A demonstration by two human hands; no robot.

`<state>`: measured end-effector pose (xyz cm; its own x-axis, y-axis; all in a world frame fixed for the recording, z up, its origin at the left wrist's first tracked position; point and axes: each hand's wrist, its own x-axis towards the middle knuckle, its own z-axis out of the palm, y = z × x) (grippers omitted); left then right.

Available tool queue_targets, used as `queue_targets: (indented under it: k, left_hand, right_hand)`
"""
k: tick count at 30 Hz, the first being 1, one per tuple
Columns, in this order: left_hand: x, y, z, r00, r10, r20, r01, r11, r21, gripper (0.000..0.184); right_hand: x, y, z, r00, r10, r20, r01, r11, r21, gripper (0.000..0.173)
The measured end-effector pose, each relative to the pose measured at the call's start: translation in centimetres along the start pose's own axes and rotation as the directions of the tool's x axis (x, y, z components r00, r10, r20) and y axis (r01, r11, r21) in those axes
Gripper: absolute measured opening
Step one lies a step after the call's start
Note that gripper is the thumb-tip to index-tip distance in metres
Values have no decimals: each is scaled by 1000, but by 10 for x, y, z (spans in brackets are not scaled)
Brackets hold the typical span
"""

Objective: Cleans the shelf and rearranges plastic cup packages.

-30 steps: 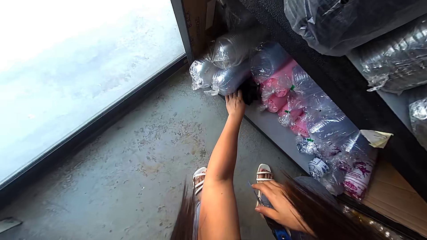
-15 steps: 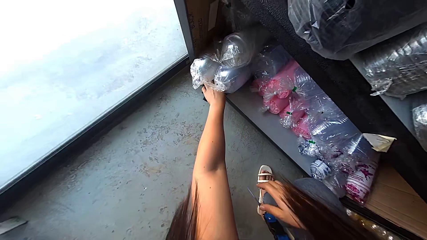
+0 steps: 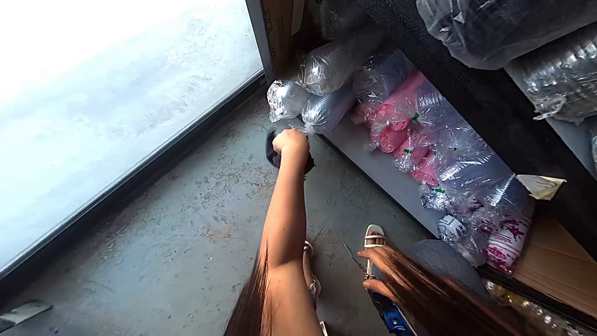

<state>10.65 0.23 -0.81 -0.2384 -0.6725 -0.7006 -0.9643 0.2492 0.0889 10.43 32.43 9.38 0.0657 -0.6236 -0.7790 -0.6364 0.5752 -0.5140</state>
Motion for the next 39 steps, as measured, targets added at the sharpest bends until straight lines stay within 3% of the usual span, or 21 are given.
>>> queue_targets:
  k: [2, 5, 7, 9, 11, 13, 16, 18, 20, 24, 25, 27, 31, 33, 36, 39]
  left_hand:
    - [-23, -3, -9, 995, 77, 68, -79, 996, 31, 40]
    - [-61, 12, -16, 932, 352, 89, -352, 936, -25, 43]
    - [-72, 40, 4, 852, 517, -76, -522, 851, -61, 36]
    - [-65, 72, 53, 721, 617, -314, -668, 740, -78, 30]
    - [-34, 87, 114, 645, 673, -361, -742, 665, -87, 38]
    - [1, 75, 158, 565, 720, -403, -804, 590, -72, 46]
    - [39, 52, 156, 396, 722, -567, -866, 499, 31, 47]
    - [53, 39, 138, 406, 643, -649, -820, 570, 51, 40]
    - [54, 37, 117, 500, 540, -677, -727, 687, 11, 35]
    - [13, 68, 95, 815, 256, -521, -414, 885, -212, 38]
    - [-1, 80, 94, 868, 217, -448, -346, 909, -231, 42]
    - [-26, 99, 107, 887, 262, -380, -359, 910, -210, 44]
    - [-83, 125, 192, 778, 535, -330, -589, 803, -87, 46]
    - [-124, 143, 233, 746, 644, -168, -659, 751, -45, 47]
    - [-181, 160, 290, 550, 824, 133, -830, 557, -21, 41]
    - [-193, 171, 350, 357, 909, 214, -924, 377, -65, 34]
  right_hand:
    - [-3, 3, 6, 997, -50, -51, 50, 999, -14, 57]
    - [-6, 12, 19, 943, -197, -270, 184, 980, -71, 52]
    - [-7, 9, 12, 960, -162, -230, 158, 987, -35, 52]
    - [-8, 4, 1, 987, -88, -131, 92, 995, 28, 55]
    - [-7, 6, -2, 995, -53, -80, 56, 998, 40, 57]
    - [-7, 12, 5, 990, -76, -120, 78, 997, 13, 57]
    - [-6, 16, 7, 986, -86, -140, 87, 996, -2, 56]
    - [-7, 16, 10, 991, -64, -118, 64, 998, -4, 55]
    - [-11, 15, 7, 992, -48, -116, 47, 999, -13, 55]
    - [-25, 17, 8, 982, -89, -166, 87, 996, -17, 56]
    - [-30, 17, 9, 980, -97, -176, 96, 995, -13, 56]
    - [-39, 12, 5, 979, -88, -182, 89, 996, -5, 56]
    - [-53, -16, -15, 999, 17, -43, -18, 999, -31, 54]
    - [-61, -23, -20, 998, 51, -39, -53, 998, -34, 50]
    - [-69, -21, -17, 985, -10, -172, 7, 1000, -16, 42]
    - [-77, -21, -17, 980, -24, -196, 28, 999, 19, 40]
